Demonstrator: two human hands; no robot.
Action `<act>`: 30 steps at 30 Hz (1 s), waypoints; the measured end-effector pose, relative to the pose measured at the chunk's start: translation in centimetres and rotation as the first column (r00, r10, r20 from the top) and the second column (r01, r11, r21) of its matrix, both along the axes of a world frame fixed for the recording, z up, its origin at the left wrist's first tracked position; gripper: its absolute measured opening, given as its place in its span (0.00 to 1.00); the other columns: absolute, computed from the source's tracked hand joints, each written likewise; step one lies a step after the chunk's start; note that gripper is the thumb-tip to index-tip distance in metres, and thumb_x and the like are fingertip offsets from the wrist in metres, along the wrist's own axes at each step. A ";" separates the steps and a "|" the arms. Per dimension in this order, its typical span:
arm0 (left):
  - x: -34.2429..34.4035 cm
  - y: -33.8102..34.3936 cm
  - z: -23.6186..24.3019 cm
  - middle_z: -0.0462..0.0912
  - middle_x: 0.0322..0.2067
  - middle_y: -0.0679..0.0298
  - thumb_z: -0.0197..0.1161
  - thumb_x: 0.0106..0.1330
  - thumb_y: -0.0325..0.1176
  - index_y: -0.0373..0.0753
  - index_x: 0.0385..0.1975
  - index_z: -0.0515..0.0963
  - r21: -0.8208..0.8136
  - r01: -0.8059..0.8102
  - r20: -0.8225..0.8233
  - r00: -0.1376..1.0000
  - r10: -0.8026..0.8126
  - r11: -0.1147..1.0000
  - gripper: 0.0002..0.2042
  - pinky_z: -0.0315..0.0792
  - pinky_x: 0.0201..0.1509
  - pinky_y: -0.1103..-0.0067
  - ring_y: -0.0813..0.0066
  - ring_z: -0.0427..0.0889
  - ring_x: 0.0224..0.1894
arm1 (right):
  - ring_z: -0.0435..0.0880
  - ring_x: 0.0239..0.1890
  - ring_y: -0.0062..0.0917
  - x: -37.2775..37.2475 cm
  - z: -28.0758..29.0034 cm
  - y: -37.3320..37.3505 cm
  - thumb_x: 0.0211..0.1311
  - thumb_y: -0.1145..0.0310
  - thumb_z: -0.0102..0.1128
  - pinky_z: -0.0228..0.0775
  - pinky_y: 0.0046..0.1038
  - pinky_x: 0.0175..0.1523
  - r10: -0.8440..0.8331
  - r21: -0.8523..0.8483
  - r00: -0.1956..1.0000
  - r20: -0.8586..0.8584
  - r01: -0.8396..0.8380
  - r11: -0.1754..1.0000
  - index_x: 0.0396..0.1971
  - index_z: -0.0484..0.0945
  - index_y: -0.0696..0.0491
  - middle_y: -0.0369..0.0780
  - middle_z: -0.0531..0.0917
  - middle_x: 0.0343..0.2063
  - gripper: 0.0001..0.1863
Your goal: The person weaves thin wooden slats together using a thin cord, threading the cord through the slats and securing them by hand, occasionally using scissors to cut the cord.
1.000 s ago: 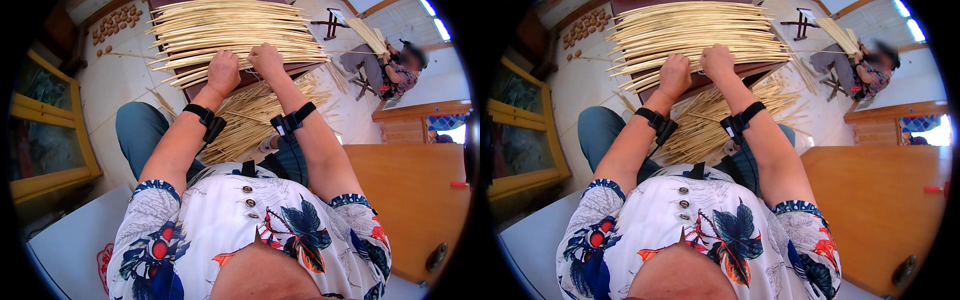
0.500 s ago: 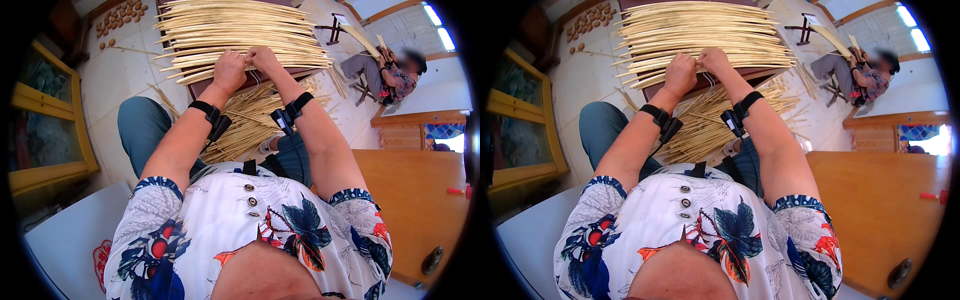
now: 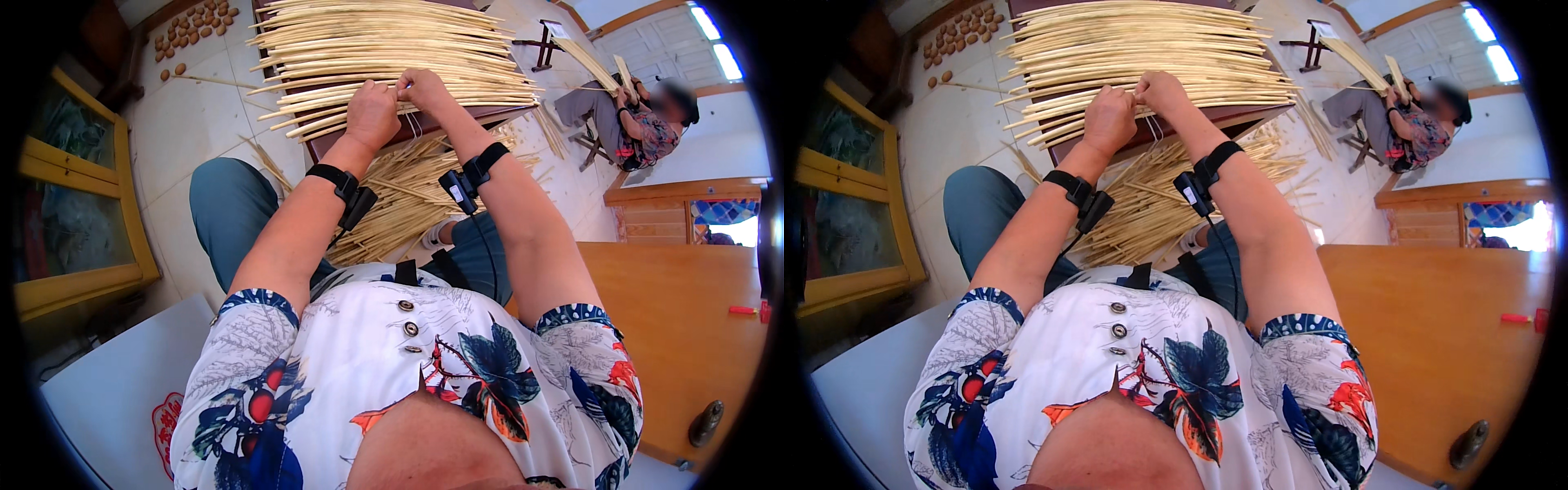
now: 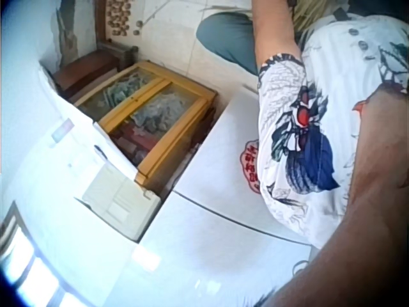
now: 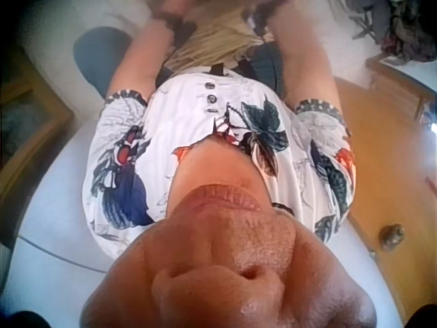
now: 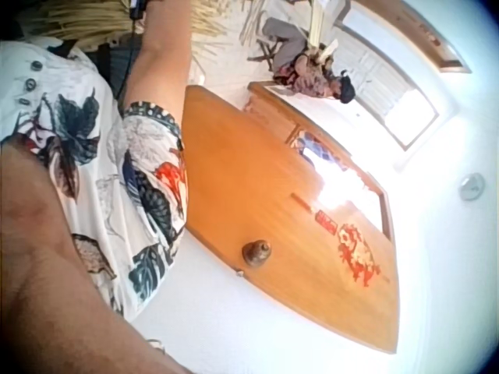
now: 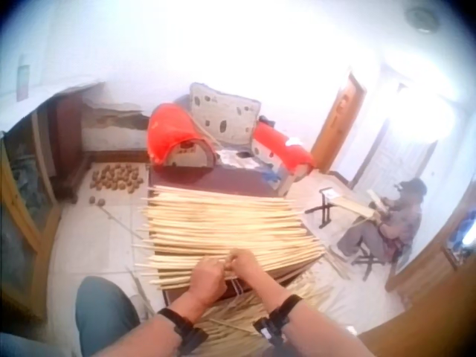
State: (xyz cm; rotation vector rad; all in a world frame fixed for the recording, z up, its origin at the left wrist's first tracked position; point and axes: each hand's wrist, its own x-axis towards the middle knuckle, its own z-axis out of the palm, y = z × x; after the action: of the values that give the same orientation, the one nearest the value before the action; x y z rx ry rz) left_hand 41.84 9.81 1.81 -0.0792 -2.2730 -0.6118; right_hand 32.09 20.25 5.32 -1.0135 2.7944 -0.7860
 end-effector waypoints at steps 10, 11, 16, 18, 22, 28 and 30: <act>-0.1 -0.2 0.0 0.73 0.19 0.62 0.58 0.45 0.24 0.38 0.15 0.74 0.007 0.010 -0.038 0.999 -0.010 1.000 0.02 0.69 0.31 0.71 0.62 0.71 0.28 | 0.78 0.26 0.36 0.6 0.0 -0.4 0.35 0.66 0.63 0.70 0.32 0.33 -0.083 -0.082 0.994 -0.066 0.077 0.994 0.17 0.78 0.51 0.42 0.79 0.19 0.07; 0.1 -0.4 -0.1 0.73 0.18 0.62 0.58 0.45 0.25 0.39 0.15 0.73 0.031 0.008 -0.038 0.999 -0.006 1.000 0.02 0.69 0.30 0.71 0.62 0.71 0.28 | 0.78 0.26 0.36 0.8 0.1 -0.4 0.36 0.66 0.62 0.70 0.32 0.33 -0.045 -0.037 0.999 -0.020 0.044 0.998 0.18 0.78 0.51 0.42 0.79 0.18 0.07; -0.2 0.1 0.1 0.72 0.18 0.63 0.59 0.44 0.25 0.39 0.14 0.72 0.023 0.017 -0.046 0.999 -0.016 1.000 0.03 0.69 0.29 0.71 0.63 0.72 0.28 | 0.79 0.25 0.34 -0.1 0.0 -0.6 0.37 0.65 0.62 0.70 0.30 0.33 -0.085 0.098 0.991 -0.099 0.094 0.991 0.19 0.79 0.50 0.42 0.80 0.20 0.07; -0.3 0.2 0.1 0.73 0.18 0.63 0.59 0.43 0.26 0.40 0.13 0.73 -0.050 0.050 0.020 0.999 -0.049 0.998 0.03 0.69 0.29 0.71 0.62 0.72 0.28 | 0.79 0.25 0.32 -0.7 0.6 -1.4 0.38 0.65 0.62 0.70 0.30 0.32 -0.180 -0.108 0.964 -0.195 0.161 0.981 0.18 0.78 0.50 0.41 0.79 0.19 0.06; 0.0 -0.2 -0.1 0.74 0.19 0.62 0.59 0.43 0.27 0.41 0.14 0.73 0.077 0.048 0.010 0.999 -0.048 0.996 0.03 0.70 0.30 0.70 0.62 0.73 0.28 | 0.79 0.22 0.25 -1.0 5.7 -2.6 0.48 0.69 0.58 0.71 0.27 0.28 -0.061 -0.367 0.995 0.078 0.086 0.926 0.21 0.75 0.56 0.40 0.78 0.17 0.06; -0.2 0.0 0.2 0.73 0.20 0.63 0.59 0.44 0.28 0.40 0.15 0.73 0.046 0.058 -0.048 0.997 -0.056 0.997 0.02 0.69 0.31 0.70 0.62 0.72 0.29 | 0.72 0.20 0.13 1.5 8.4 0.1 0.57 0.66 0.51 0.67 0.16 0.22 0.001 -0.534 0.883 0.470 0.283 0.796 0.24 0.71 0.53 0.37 0.77 0.21 0.07; 0.0 -0.1 0.0 0.73 0.20 0.63 0.59 0.45 0.29 0.41 0.16 0.73 0.024 0.054 -0.036 0.998 -0.053 0.998 0.02 0.69 0.31 0.70 0.62 0.72 0.29 | 0.67 0.18 0.11 2.1 11.5 2.4 0.58 0.65 0.49 0.61 0.14 0.21 -0.086 -0.540 0.985 0.151 0.155 0.827 0.22 0.72 0.52 0.33 0.76 0.18 0.08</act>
State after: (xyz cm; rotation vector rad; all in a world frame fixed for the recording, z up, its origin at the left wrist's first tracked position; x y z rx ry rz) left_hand 41.80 9.71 1.81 -0.1376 -2.2344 -0.6615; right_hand 34.22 22.62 16.85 -0.8009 2.5908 -1.6796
